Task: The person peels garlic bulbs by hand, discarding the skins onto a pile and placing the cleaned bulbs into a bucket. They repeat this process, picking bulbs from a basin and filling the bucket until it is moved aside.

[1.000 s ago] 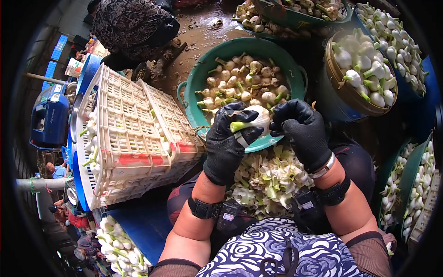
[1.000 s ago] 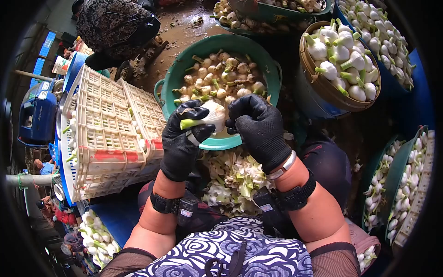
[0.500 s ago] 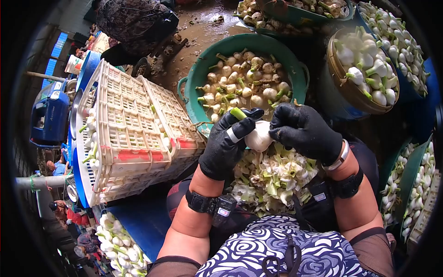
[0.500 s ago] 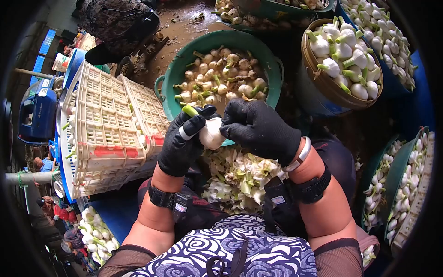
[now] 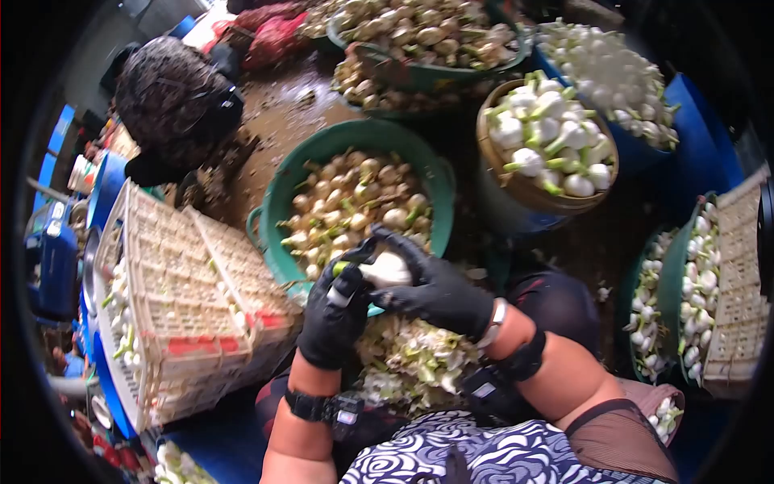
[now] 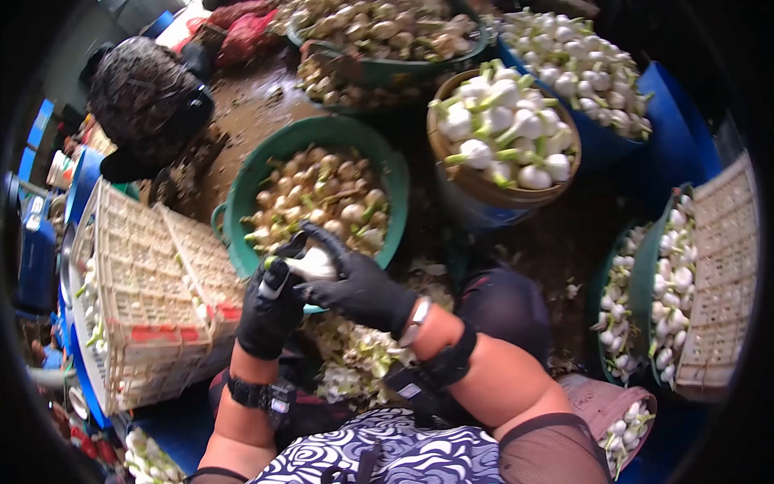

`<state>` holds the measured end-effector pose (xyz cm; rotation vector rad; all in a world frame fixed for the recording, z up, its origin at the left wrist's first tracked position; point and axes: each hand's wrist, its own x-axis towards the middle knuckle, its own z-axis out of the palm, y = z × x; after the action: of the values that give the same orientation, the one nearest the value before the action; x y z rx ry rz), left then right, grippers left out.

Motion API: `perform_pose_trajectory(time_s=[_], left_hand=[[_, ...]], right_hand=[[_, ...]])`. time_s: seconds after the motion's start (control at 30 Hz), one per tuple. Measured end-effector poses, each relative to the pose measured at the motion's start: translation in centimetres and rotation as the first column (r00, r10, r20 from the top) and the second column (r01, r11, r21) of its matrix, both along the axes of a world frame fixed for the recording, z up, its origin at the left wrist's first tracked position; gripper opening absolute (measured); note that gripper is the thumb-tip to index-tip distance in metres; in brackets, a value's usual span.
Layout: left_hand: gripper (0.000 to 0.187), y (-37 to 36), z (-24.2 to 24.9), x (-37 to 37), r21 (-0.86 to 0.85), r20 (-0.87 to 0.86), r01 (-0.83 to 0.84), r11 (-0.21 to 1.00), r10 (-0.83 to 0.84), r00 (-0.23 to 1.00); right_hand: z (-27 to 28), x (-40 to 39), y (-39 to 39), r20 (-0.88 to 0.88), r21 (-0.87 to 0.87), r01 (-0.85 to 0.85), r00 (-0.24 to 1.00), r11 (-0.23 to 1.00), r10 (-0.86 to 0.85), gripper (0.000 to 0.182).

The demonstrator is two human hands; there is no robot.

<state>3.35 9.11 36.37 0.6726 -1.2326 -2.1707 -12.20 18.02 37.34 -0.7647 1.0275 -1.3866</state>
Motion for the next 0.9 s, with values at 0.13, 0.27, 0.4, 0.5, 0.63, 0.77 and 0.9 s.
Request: perform_pose_trajectory(time_s=[0.13,0.27,0.4,0.5,0.63,0.77,0.9], left_hand=[[0.052,-0.6,1.2,-0.6,-0.002,0.05,-0.09,0.996,0.09,0.995],[0.043,-0.7,0.0,-1.3,0.012,0.164,-0.127,0.992,0.124,0.979],[0.039,-0.3,-1.0,-1.9,-0.018,0.25,-0.069,0.997,0.071,0.966],[0.039,-0.6,-1.7,-2.3,0.015,0.282,-0.083,0.996,0.075,0.956],[0.039,-0.8,-3.0,-2.8,0.034,0.333,-0.105,0.994,0.088,0.939],[0.038,-0.6,-3.7,-2.5,0.03,0.391,-0.076,0.997,0.059,0.919],[0.038,0.0,-3.4,-1.5,0.025,0.355,-0.075,0.997,0.062,0.933]], right_hand=[[1.6,-5.0,0.5,0.372,0.056,0.185,0.908,0.981,-0.192,0.052],[7.2,-20.2,3.1,-0.159,-0.245,0.644,0.71,0.724,-0.686,0.043],[2.6,-35.4,4.9,-0.647,-0.464,0.818,-0.05,0.34,-0.761,0.055],[0.0,-38.1,5.2,-0.893,-0.282,0.875,-0.09,0.394,-0.44,0.059],[-3.2,-41.0,4.7,-0.962,0.053,0.876,0.173,0.479,-0.209,0.053],[-7.5,-48.3,5.8,-0.96,-0.048,0.577,-0.253,0.815,0.123,0.025],[-5.9,-48.8,4.9,-0.988,0.153,0.747,0.104,0.647,0.114,0.028]])
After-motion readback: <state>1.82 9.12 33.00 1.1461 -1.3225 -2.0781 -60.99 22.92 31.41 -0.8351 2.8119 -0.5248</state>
